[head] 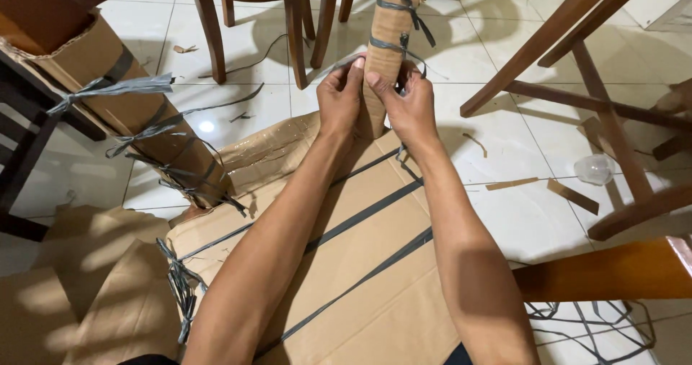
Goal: Wrapping wooden chair legs with cardboard and securing them with plastic ties for protection.
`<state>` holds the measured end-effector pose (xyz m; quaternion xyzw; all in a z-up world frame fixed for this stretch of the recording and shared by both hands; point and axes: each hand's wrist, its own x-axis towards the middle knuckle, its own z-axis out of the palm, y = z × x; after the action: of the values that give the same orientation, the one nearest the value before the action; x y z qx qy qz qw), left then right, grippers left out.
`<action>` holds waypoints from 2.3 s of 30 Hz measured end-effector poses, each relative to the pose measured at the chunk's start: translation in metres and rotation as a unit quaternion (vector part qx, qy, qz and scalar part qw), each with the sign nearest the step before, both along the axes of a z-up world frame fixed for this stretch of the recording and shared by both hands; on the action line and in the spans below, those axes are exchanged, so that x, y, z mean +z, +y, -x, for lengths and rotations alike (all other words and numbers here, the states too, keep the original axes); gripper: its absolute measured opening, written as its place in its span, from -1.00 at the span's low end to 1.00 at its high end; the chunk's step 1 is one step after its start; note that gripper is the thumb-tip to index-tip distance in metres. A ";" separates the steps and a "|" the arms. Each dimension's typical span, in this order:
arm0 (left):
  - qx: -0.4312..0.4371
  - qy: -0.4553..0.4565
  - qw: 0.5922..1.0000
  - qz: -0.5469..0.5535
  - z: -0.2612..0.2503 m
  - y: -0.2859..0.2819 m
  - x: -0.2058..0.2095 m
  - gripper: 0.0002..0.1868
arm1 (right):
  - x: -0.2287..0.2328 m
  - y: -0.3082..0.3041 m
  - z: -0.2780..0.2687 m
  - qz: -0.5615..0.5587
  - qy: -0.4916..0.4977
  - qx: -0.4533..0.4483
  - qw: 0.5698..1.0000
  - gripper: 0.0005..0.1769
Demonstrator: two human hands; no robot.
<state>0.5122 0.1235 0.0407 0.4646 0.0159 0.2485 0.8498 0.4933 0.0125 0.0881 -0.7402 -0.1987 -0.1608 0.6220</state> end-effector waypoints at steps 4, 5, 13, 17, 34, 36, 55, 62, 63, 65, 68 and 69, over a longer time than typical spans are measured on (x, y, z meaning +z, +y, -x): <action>0.031 -0.064 0.996 -0.052 0.008 -0.002 0.006 -0.87 | 0.004 0.000 0.012 0.048 -0.007 -0.052 0.997 -0.42; 0.056 -0.057 0.994 -0.069 0.005 0.000 0.005 -0.89 | 0.008 -0.003 0.018 0.121 -0.021 -0.099 0.987 -0.42; 0.214 -0.070 0.962 -0.155 0.024 0.004 0.016 -0.87 | 0.023 -0.007 0.041 0.186 -0.039 -0.123 0.974 -0.81; 0.240 -0.133 0.940 -0.201 0.024 0.003 0.014 -0.87 | 0.026 -0.004 0.042 0.047 -0.030 0.029 0.998 -0.82; 0.262 -0.254 0.864 -0.347 0.022 0.006 0.007 -0.83 | 0.017 -0.012 0.032 0.160 -0.344 -0.116 0.918 -0.80; 0.259 -0.266 0.852 -0.368 0.018 0.004 0.005 -0.79 | 0.016 -0.006 0.029 0.152 -0.353 -0.097 0.918 -0.81; 0.315 -0.361 0.739 -0.474 0.033 0.001 0.043 -0.88 | 0.003 -0.007 0.027 0.078 -0.303 -0.059 0.948 -0.82; 0.192 -0.203 0.795 -0.539 0.026 0.037 0.061 -0.77 | 0.024 -0.011 0.047 0.015 -0.150 0.052 0.987 -0.86; 0.141 -0.184 0.796 -0.559 0.031 0.041 0.065 -0.74 | 0.028 -0.010 0.050 0.035 -0.170 0.041 0.984 -0.85; 0.135 -0.170 0.784 -0.581 0.022 0.040 0.059 -0.74 | 0.026 -0.013 0.048 0.040 -0.168 0.043 0.984 -0.87; 0.133 -0.151 0.776 -0.598 0.014 0.040 0.056 -0.72 | 0.027 -0.012 0.048 0.091 -0.201 0.007 0.975 -0.90; 0.136 -0.147 0.781 -0.591 0.012 0.039 0.055 -0.70 | 0.027 -0.011 0.048 0.138 -0.235 -0.033 0.962 -0.81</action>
<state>0.5002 0.1630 0.0960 0.8266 -0.1966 0.3876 0.3576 0.4456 0.0014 0.1151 -0.7662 -0.3350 -0.3217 0.4441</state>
